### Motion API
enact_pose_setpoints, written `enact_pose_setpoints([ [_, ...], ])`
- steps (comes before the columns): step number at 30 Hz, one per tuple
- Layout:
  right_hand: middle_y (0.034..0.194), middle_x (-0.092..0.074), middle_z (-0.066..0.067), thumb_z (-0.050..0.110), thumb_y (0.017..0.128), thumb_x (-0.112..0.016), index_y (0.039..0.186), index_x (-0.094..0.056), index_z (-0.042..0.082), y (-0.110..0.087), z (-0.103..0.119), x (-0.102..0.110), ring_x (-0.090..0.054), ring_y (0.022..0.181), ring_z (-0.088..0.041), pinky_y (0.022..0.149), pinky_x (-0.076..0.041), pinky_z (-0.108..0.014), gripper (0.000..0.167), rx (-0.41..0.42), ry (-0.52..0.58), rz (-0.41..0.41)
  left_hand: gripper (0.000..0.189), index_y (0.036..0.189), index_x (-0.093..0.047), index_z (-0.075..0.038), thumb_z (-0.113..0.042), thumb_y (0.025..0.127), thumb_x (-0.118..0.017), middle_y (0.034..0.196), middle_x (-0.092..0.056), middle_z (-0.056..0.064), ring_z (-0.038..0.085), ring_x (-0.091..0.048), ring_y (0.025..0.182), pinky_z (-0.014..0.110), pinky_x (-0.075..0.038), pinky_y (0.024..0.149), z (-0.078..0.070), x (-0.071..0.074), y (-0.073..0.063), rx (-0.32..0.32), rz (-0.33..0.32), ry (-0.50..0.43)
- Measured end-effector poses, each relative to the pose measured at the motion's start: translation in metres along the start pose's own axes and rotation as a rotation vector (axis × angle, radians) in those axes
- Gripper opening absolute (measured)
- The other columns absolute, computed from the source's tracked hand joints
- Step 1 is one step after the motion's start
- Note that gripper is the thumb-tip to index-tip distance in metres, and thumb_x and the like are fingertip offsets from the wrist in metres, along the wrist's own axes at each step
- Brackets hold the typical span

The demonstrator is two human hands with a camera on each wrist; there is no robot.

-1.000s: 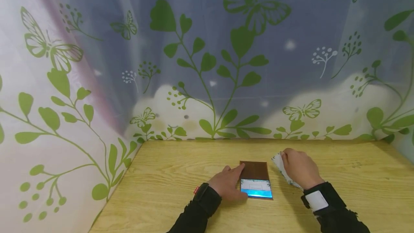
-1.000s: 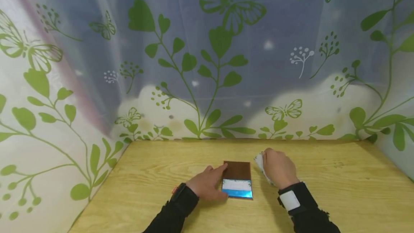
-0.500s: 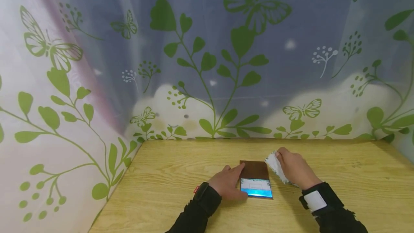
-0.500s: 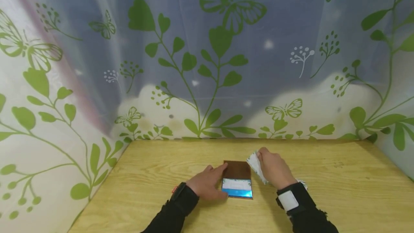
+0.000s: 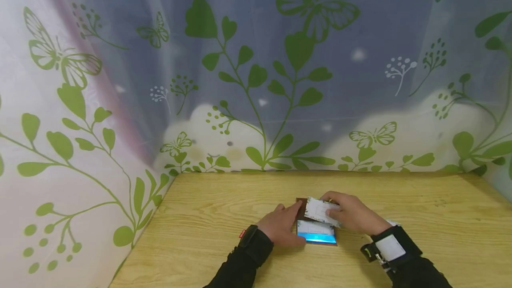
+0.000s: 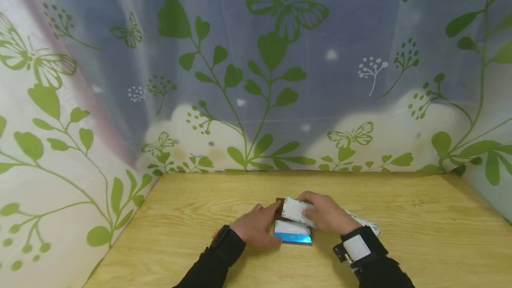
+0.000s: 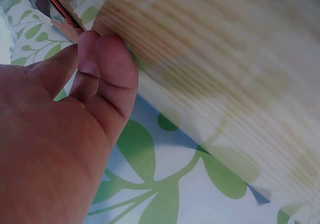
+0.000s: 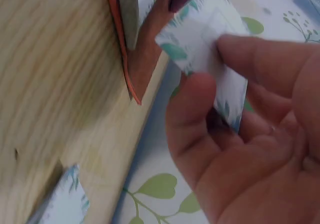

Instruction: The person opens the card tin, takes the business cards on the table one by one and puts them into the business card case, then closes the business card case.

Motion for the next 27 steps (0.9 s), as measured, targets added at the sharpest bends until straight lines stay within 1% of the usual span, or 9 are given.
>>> enact_pose_setpoints([
  [2,0.111,-0.068,-0.004,0.005,0.101,-0.065,0.126,-0.065,0.005,0.001,0.001,-0.005,-0.062,0.093,-0.018,0.078,-0.052,-0.038,0.025,0.025,0.029,0.051,0.098,0.164,-0.029,-0.013,-0.044,0.083,-0.075,0.151,-0.055,0.001,0.017,-0.049,0.113,0.026,-0.048,0.085,0.000,0.000,0.000,-0.001,-0.002,-0.006],
  [4,0.109,-0.068,-0.001,0.006,0.100,-0.066,0.125,-0.066,0.006,0.003,0.001,-0.009,-0.061,0.090,-0.015,0.077,-0.052,-0.036,0.024,0.052,0.031,0.082,0.098,0.164,-0.029,-0.013,-0.045,0.084,-0.075,0.151,-0.055,0.001,0.017,-0.049,0.113,0.027,-0.049,0.084,0.001,0.000,0.000,0.001,0.000,-0.010],
  [6,0.110,-0.068,-0.001,0.007,0.100,-0.066,0.124,-0.067,0.006,0.004,0.001,-0.013,-0.063,0.093,-0.016,0.079,-0.054,-0.038,0.024,0.062,0.019,0.101,0.097,0.165,-0.028,-0.014,-0.045,0.086,-0.075,0.153,-0.054,0.002,0.020,-0.050,0.119,0.029,-0.049,0.085,0.002,0.000,0.000,0.002,0.006,-0.018],
  [7,0.113,-0.069,-0.002,0.008,0.100,-0.067,0.124,-0.067,0.007,0.005,0.000,-0.015,-0.065,0.097,-0.020,0.082,-0.055,-0.040,0.024,0.063,0.009,0.105,0.097,0.165,-0.028,-0.014,-0.045,0.086,-0.075,0.153,-0.054,0.003,0.022,-0.050,0.122,0.030,-0.049,0.086,0.002,-0.001,-0.001,0.004,0.010,-0.023],
  [10,0.119,-0.069,-0.005,0.008,0.099,-0.068,0.123,-0.069,0.008,0.007,-0.001,-0.020,-0.066,0.110,-0.030,0.090,-0.055,-0.049,0.023,0.054,-0.035,0.097,0.096,0.165,-0.027,-0.014,-0.044,0.087,-0.075,0.153,-0.054,0.003,0.025,-0.049,0.126,0.031,-0.049,0.086,0.003,-0.001,0.000,0.003,0.015,-0.029],
  [13,0.123,-0.069,-0.010,0.007,0.098,-0.069,0.123,-0.069,0.006,0.007,-0.001,-0.022,-0.064,0.118,-0.039,0.095,-0.053,-0.055,0.025,0.053,-0.076,0.078,0.096,0.165,-0.027,-0.014,-0.044,0.087,-0.076,0.151,-0.055,0.004,0.024,-0.050,0.123,0.031,-0.049,0.083,0.003,-0.002,0.000,0.004,0.016,-0.031],
  [19,0.126,-0.069,-0.016,0.005,0.098,-0.068,0.126,-0.067,-0.001,0.008,-0.001,-0.026,-0.063,0.120,-0.041,0.097,-0.052,-0.056,0.028,0.084,-0.122,0.041,0.097,0.165,-0.027,-0.015,-0.044,0.087,-0.077,0.148,-0.058,0.003,0.021,-0.050,0.117,0.031,-0.048,0.081,0.003,-0.003,0.000,0.008,0.013,-0.033],
  [23,0.127,-0.068,-0.017,0.005,0.098,-0.069,0.127,-0.067,-0.002,0.008,-0.001,-0.027,-0.063,0.121,-0.041,0.098,-0.052,-0.056,0.030,0.064,-0.124,0.035,0.098,0.165,-0.026,-0.016,-0.045,0.087,-0.077,0.147,-0.059,0.004,0.020,-0.049,0.117,0.031,-0.048,0.080,0.003,-0.004,0.000,0.011,0.012,-0.033],
  [27,0.124,-0.070,-0.015,0.007,0.096,-0.072,0.125,-0.070,0.000,0.010,0.000,-0.027,-0.064,0.118,-0.040,0.095,-0.053,-0.056,0.030,0.096,-0.143,0.044,0.098,0.166,-0.025,-0.016,-0.045,0.088,-0.076,0.150,-0.057,0.004,0.021,-0.049,0.120,0.031,-0.048,0.080,0.004,-0.004,0.000,0.015,0.016,-0.031],
])
Point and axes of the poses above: each hand's wrist, its own y-axis towards the middle knuckle, its own x-axis out of the back of the hand, z = x × y, the point moved 7 cm from there along y, towards the middle knuckle
